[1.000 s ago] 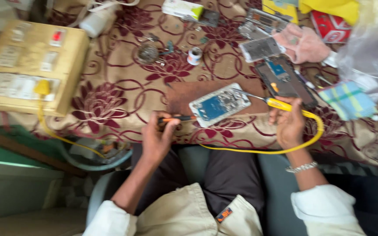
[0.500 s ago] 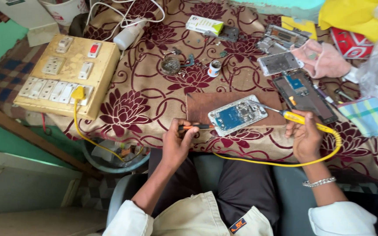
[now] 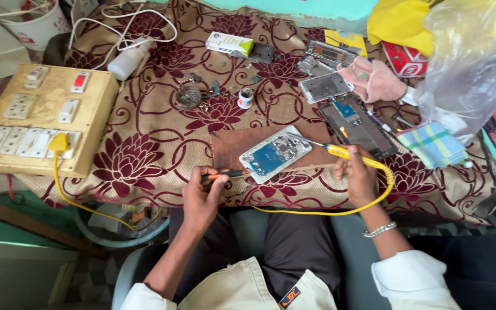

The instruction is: The person uses a soldering iron and a probe to work on a small circuit board placed on a wooden board. They repeatedly apply heat and make contact with the board's surface while seated at a cluttered workbench.

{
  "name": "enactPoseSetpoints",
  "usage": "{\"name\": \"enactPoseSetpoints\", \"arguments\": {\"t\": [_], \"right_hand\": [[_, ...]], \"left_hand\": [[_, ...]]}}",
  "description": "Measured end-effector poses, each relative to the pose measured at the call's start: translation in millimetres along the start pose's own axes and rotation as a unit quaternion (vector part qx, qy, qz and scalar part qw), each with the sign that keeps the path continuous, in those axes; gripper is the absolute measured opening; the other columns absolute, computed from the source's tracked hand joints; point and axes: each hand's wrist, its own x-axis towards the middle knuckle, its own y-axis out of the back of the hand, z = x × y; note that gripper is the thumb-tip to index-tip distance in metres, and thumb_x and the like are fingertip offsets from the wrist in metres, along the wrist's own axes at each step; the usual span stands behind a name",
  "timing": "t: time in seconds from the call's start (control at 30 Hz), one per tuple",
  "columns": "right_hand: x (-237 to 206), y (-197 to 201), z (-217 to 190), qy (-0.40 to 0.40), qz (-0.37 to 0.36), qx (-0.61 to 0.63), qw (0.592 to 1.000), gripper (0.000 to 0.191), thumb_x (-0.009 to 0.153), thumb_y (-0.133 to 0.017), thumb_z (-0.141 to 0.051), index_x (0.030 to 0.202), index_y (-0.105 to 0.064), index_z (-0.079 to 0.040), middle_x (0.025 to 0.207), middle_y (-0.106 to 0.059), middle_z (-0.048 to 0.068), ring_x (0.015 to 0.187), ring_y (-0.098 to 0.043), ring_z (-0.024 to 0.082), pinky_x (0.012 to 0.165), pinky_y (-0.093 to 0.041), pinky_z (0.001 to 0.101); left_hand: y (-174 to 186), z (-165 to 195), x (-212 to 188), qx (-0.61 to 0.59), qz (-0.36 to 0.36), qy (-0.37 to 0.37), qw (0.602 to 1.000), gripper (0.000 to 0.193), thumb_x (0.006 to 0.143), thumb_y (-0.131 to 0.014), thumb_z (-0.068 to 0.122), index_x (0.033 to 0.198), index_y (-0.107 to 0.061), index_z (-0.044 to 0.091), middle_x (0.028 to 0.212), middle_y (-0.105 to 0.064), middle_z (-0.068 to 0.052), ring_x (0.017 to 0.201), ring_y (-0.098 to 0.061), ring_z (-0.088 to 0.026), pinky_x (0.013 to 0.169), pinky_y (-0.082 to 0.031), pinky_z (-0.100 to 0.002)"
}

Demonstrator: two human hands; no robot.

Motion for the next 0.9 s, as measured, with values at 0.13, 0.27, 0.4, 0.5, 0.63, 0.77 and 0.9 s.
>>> {"name": "enactPoseSetpoints", "arguments": {"t": [0.13,0.27,0.4,0.5,0.63,0.77,0.9], "right_hand": [[-5.4,-2.8,3.6,0.053,-0.037,-0.086,0.994,0.042,0.114,-0.050,-0.036,0.097,-0.061,0.000,0.075,-0.059,0.002,0.062,-0.052,0.009,0.056,-0.047,0.0232],[-6.8,-3.2,1.7,0.081,-0.046,-0.126,0.988,0.034,0.110,-0.050,-0.030,0.100,-0.066,-0.001,0.073,-0.059,0.002,0.061,-0.052,0.008,0.055,-0.046,0.0225],[-8.6,-4.5,1.4,0.088,-0.048,-0.139,0.985,0.033,0.107,-0.051,-0.029,0.106,-0.067,-0.001,0.074,-0.060,0.001,0.063,-0.052,0.007,0.057,-0.046,0.0226],[-15.1,-10.9,5.1,0.125,-0.048,-0.180,0.975,0.037,0.108,-0.051,-0.033,0.106,-0.067,0.000,0.075,-0.060,0.002,0.066,-0.051,0.009,0.059,-0.044,0.0252],[-22.1,-17.1,4.9,0.213,-0.041,-0.247,0.944,0.042,0.108,-0.048,-0.037,0.112,-0.067,0.000,0.074,-0.060,0.002,0.070,-0.059,0.012,0.064,-0.047,0.0286],[-20.6,-19.8,-2.4,0.218,-0.057,-0.238,0.945,0.043,0.109,-0.048,-0.038,0.112,-0.068,0.001,0.073,-0.059,0.004,0.070,-0.058,0.013,0.065,-0.047,0.0305],[-22.1,-23.2,-7.2,0.211,-0.052,-0.265,0.940,0.044,0.106,-0.048,-0.040,0.109,-0.069,0.000,0.070,-0.060,0.004,0.063,-0.058,0.013,0.059,-0.047,0.0308]], "left_hand": [[2.9,0.3,1.2,0.043,-0.004,0.007,0.999,0.026,0.093,-0.073,0.018,0.102,-0.054,0.003,0.092,-0.081,-0.009,0.053,-0.065,-0.007,0.044,-0.053,-0.022],[2.4,0.8,1.2,0.019,-0.005,-0.006,1.000,0.026,0.094,-0.072,0.018,0.102,-0.053,0.002,0.096,-0.080,-0.010,0.055,-0.066,-0.007,0.045,-0.053,-0.021],[3.9,0.3,0.4,0.026,-0.004,-0.008,1.000,0.026,0.093,-0.073,0.017,0.102,-0.053,0.003,0.098,-0.081,-0.010,0.055,-0.065,-0.006,0.045,-0.053,-0.021],[4.6,0.6,-1.3,0.012,0.003,-0.019,1.000,0.025,0.095,-0.072,0.015,0.103,-0.053,0.003,0.101,-0.080,-0.011,0.061,-0.067,-0.005,0.048,-0.055,-0.020],[6.2,0.3,-1.7,0.004,-0.001,0.008,1.000,0.025,0.094,-0.073,0.015,0.102,-0.053,0.002,0.100,-0.081,-0.011,0.056,-0.064,-0.007,0.046,-0.051,-0.021],[7.1,0.4,-1.2,0.005,0.000,0.007,1.000,0.025,0.094,-0.072,0.016,0.102,-0.053,0.002,0.100,-0.081,-0.011,0.057,-0.066,-0.006,0.047,-0.052,-0.021],[7.4,1.7,-0.8,0.014,-0.002,0.002,1.000,0.026,0.094,-0.072,0.016,0.102,-0.052,0.003,0.101,-0.081,-0.011,0.057,-0.067,-0.006,0.047,-0.052,-0.021]]}}
